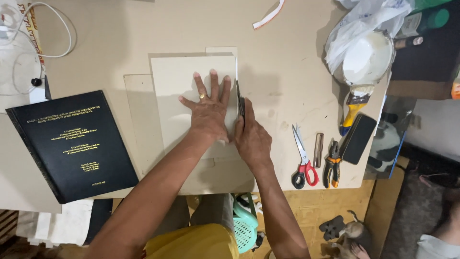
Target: The person aligns a white sheet of paper on a workbench and uses a utility knife to cut it into thin vertical strips. The person holds the paper steady with one hand while guiding the knife with the other, creating a pile of cut strips on the table.
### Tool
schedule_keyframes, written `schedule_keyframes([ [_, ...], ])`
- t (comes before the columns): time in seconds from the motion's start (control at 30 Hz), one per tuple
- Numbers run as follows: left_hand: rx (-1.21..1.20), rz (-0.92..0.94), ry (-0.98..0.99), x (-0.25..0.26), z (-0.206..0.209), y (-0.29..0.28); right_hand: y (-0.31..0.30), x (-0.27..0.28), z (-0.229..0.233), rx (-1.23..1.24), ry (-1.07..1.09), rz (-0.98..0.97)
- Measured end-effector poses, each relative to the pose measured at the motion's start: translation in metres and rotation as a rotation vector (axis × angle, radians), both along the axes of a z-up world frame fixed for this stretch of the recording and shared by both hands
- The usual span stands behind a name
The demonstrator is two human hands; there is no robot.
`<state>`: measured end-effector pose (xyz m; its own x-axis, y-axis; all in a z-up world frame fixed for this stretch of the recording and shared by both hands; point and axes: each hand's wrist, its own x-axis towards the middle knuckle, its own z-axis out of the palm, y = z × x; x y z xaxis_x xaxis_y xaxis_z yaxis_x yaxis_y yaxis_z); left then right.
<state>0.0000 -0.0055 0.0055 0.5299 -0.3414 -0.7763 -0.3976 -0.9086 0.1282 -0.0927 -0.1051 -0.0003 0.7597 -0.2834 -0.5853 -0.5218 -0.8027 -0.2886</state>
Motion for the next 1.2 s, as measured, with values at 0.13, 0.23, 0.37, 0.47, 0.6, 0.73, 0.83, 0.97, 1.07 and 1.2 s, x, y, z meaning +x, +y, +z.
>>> schedule_keyframes([
  [0.13,-0.011,0.015,-0.008,-0.001,0.007,0.0,0.004,-0.027,-0.002,-0.017,0.024,-0.002],
  [0.23,-0.026,0.024,-0.013,-0.001,0.01,0.001,0.006,-0.05,-0.001,-0.017,0.034,-0.014],
  [0.37,-0.052,0.038,-0.023,-0.001,0.005,0.001,0.008,-0.091,-0.017,-0.085,-0.053,0.005],
  [0.47,0.021,-0.002,0.088,0.004,0.007,0.001,0.012,-0.116,-0.018,-0.024,-0.127,-0.05],
  [0.6,-0.008,0.005,0.064,0.001,0.005,0.003,0.019,-0.151,-0.017,-0.103,-0.209,-0.011],
  [0.73,-0.015,0.019,0.058,0.0,0.003,0.003,0.021,-0.183,-0.015,-0.162,-0.399,0.101],
  [0.83,0.001,0.011,0.055,-0.001,0.0,0.002,0.025,-0.201,-0.019,-0.101,-0.201,-0.024],
  [0.97,0.031,0.008,0.055,-0.001,0.001,0.0,0.027,-0.21,-0.006,-0.05,-0.156,-0.042],
  [1.07,0.051,-0.012,0.041,-0.001,0.0,0.001,0.021,-0.218,-0.006,0.099,-0.241,-0.15],
  [1.2,-0.081,0.041,-0.037,-0.003,-0.005,0.004,0.006,-0.164,-0.011,0.158,-0.458,-0.301],
])
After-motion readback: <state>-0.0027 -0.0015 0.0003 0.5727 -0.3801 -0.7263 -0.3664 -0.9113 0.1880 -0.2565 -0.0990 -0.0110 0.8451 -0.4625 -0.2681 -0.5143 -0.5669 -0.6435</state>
